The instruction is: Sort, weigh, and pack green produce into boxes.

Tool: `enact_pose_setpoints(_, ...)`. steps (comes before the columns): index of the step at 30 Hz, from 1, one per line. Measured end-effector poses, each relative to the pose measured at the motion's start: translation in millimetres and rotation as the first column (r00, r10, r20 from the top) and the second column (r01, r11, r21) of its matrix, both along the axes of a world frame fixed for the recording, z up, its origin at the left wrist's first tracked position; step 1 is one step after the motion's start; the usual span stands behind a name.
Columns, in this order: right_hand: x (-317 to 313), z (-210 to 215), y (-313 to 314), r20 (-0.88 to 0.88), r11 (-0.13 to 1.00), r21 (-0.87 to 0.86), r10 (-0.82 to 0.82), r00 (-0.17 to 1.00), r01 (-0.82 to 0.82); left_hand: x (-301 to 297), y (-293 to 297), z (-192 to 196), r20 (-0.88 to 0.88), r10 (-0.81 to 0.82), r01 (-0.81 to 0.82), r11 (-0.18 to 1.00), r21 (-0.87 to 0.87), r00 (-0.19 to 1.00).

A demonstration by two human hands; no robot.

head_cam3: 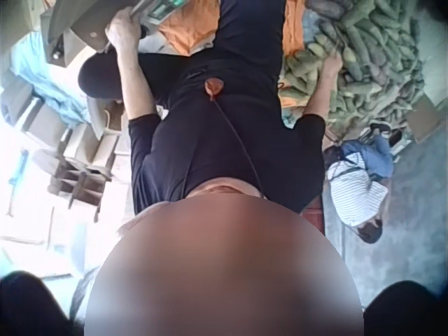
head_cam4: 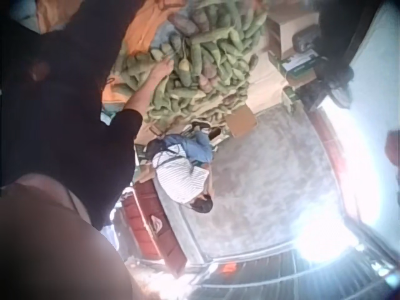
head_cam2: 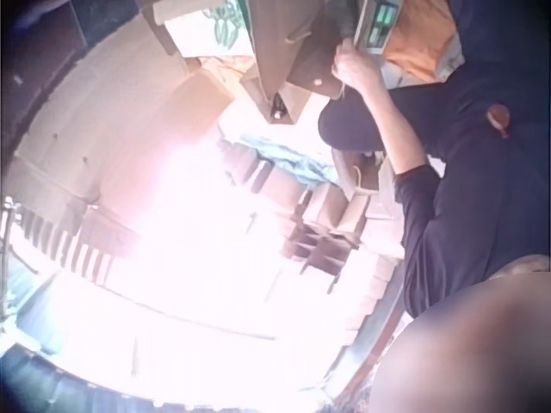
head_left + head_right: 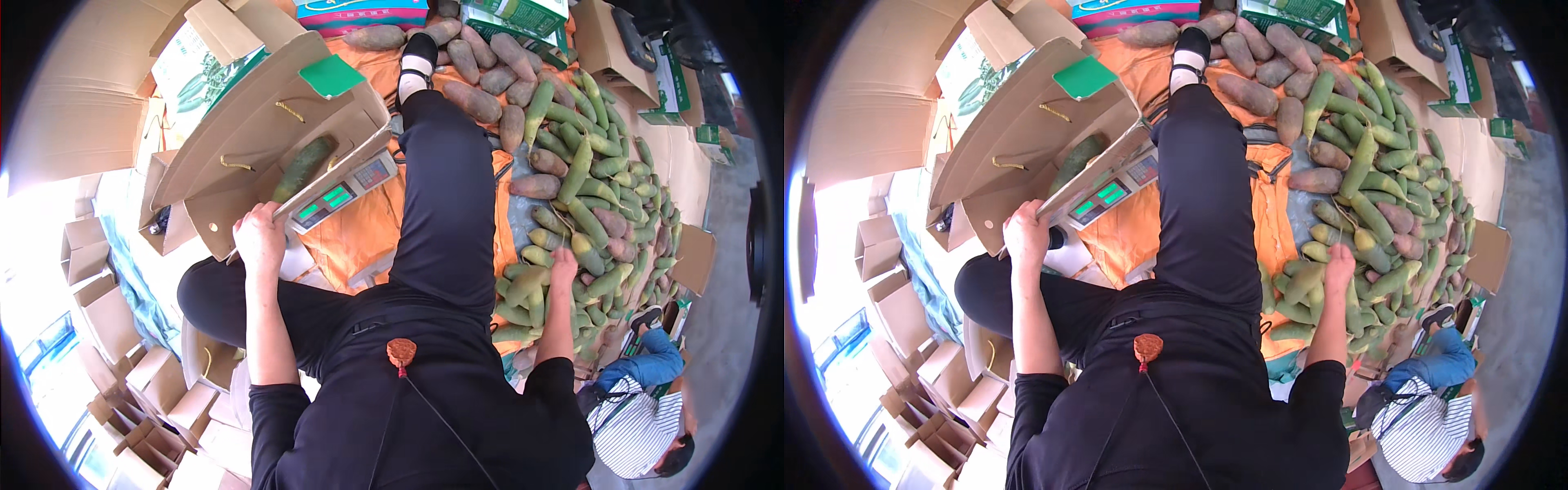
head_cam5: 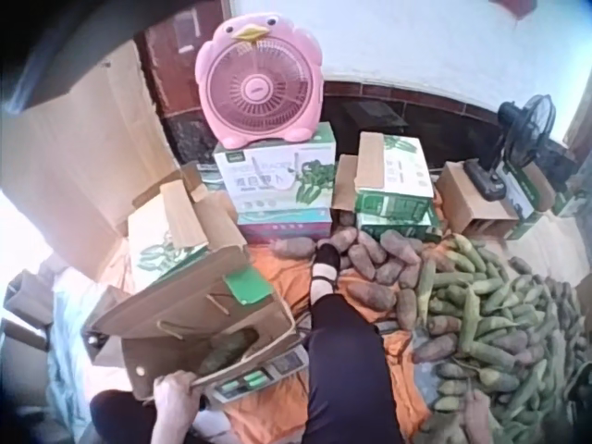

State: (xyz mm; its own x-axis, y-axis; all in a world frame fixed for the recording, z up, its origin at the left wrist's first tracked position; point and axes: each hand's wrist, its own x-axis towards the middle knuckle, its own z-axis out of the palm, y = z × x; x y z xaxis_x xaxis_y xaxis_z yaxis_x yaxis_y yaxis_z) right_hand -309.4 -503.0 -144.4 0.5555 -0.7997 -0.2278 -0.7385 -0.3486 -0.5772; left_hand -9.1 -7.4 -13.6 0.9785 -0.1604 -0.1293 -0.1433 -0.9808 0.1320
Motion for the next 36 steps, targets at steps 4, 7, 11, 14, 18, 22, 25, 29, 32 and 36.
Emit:
enact_pose_setpoints(4,76,68,4,0.189,0.998,0.066,-0.032,0.981,0.02,-1,-1,0,0.011,0.002,-0.002,1.0,-0.002,1.0)
enact_pose_setpoints(7,138,123,27,0.33,0.991,0.095,0.059,0.942,-0.095,0,2,2,-0.036,0.022,-0.022,1.0,-0.014,0.999)
enact_pose_setpoints(11,211,209,57,0.566,0.972,0.058,0.156,0.809,-0.228,-1,5,-3,0.041,-0.011,0.012,1.0,-0.018,0.999)
enact_pose_setpoints(14,265,270,76,0.836,0.891,0.074,0.189,0.515,-0.448,-3,6,-3,0.076,-0.019,0.021,1.0,-0.022,0.997)
enact_pose_setpoints(18,322,346,102,0.975,0.511,0.14,0.08,0.209,-0.848,0,3,-4,0.057,-0.029,0.03,0.999,-0.027,0.998)
enact_pose_setpoints(22,366,369,145,0.964,0.233,0.264,-0.031,0.264,-0.936,0,4,-2,0.027,-0.01,0.011,0.999,-0.033,1.0)
enact_pose_setpoints(25,389,351,198,0.914,0.121,0.391,-0.167,0.369,-0.913,-3,9,-3,0.054,-0.012,0.014,0.999,-0.029,0.998)
enact_pose_setpoints(29,392,314,235,0.921,0.124,0.388,-0.012,0.39,-0.913,-1,5,1,0.082,-0.044,0.047,0.998,-0.03,0.996)
enact_pose_setpoints(32,384,285,260,0.873,0.307,0.351,0.234,0.428,-0.885,-2,6,-1,0.011,-0.015,0.015,0.999,-0.035,1.0)
enact_pose_setpoints(36,379,235,288,0.792,0.333,0.085,0.549,0.267,-0.939,-1,5,-6,0.086,-0.063,0.065,0.998,-0.021,0.994)
